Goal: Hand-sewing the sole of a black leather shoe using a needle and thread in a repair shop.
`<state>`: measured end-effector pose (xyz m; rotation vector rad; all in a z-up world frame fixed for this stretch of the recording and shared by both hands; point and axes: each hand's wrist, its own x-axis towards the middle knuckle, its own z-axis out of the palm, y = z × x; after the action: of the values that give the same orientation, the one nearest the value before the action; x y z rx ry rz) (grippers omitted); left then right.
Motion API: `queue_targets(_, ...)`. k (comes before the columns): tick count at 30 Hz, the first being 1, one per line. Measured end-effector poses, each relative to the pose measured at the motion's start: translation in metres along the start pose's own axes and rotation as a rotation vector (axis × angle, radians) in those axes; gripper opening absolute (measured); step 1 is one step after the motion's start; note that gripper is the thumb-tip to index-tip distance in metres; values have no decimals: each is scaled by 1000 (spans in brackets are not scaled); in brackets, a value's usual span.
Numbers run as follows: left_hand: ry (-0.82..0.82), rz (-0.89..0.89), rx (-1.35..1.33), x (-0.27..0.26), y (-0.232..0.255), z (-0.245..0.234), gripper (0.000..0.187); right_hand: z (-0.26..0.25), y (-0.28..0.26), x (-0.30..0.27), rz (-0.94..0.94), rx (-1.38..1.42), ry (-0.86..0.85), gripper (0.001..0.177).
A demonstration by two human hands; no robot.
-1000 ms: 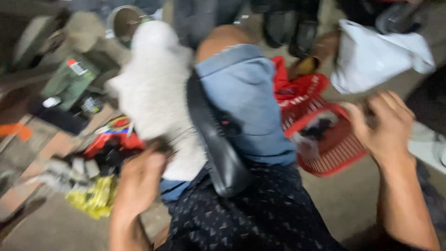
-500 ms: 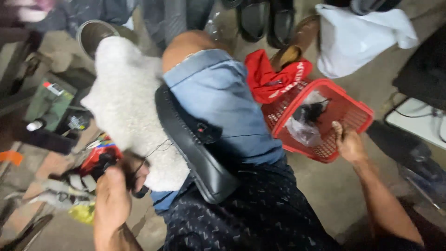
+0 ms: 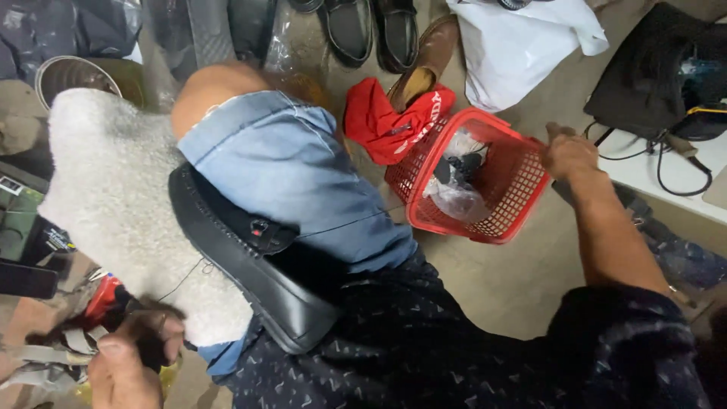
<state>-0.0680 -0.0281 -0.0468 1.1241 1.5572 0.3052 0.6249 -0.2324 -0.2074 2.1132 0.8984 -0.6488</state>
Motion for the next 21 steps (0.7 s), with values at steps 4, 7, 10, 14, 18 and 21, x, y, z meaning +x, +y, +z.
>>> queue_targets(4,1,22,-18,-5,7,10,83,-9,-31,22,-22,179,-22,66)
queue_targets(7,49,-10,26,-6,17,16,80,4,-37,55,-20,272,-22,68)
queue_targets(10,95,-79,96,-5,27,20,80,77,-13,125,-117,179,111,47)
queue_targets(14,151,-134,126,-4,28,24,80,110,-1,164,-92,61,212,34)
queue_targets(18,149,-127,111,-4,23,24,74,227,50,228,3,-549,779,33)
queue_targets(21,161,-132,181,-4,31,27,72,45,-37,122,-237,305,228,26)
